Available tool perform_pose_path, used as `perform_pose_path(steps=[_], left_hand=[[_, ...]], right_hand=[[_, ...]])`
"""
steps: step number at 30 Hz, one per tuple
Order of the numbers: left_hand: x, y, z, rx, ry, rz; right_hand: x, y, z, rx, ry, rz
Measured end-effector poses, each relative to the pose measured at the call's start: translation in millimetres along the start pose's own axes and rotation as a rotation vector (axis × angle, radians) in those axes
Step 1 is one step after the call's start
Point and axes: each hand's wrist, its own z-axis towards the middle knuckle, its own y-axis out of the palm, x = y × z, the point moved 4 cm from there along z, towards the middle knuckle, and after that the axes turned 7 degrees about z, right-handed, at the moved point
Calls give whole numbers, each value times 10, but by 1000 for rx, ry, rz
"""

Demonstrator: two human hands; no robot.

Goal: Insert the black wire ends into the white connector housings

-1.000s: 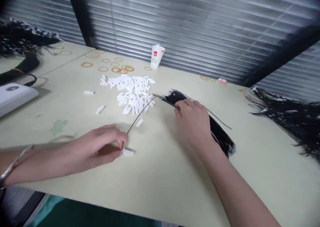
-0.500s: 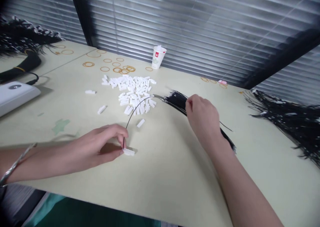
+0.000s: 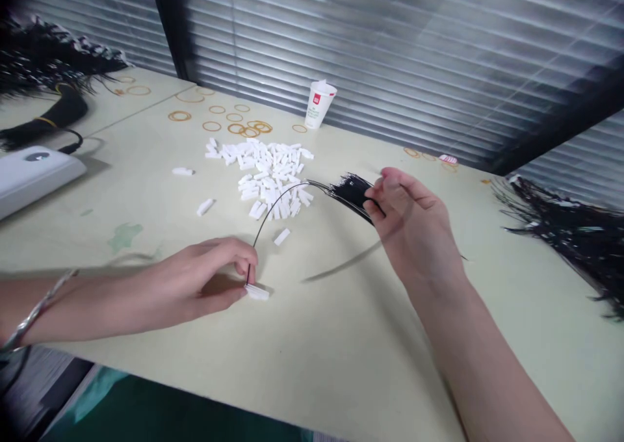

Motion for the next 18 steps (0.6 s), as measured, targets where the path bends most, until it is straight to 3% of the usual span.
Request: perform_pose_path(steps=[5,8,11,18], left_hand=[[14,-6,16,-8,-1,16],[4,9,21,-3,-4,-8],[-7,27,20,11,6,-23],[-24,38,4,-10,-8,-2]], right_hand=[[-129,406,-278,-59,126,238],[-252,615,-481,-217,132,135],[-342,747,-627,-328,3,-46],[-425,765,-692,-178,-232,-41]])
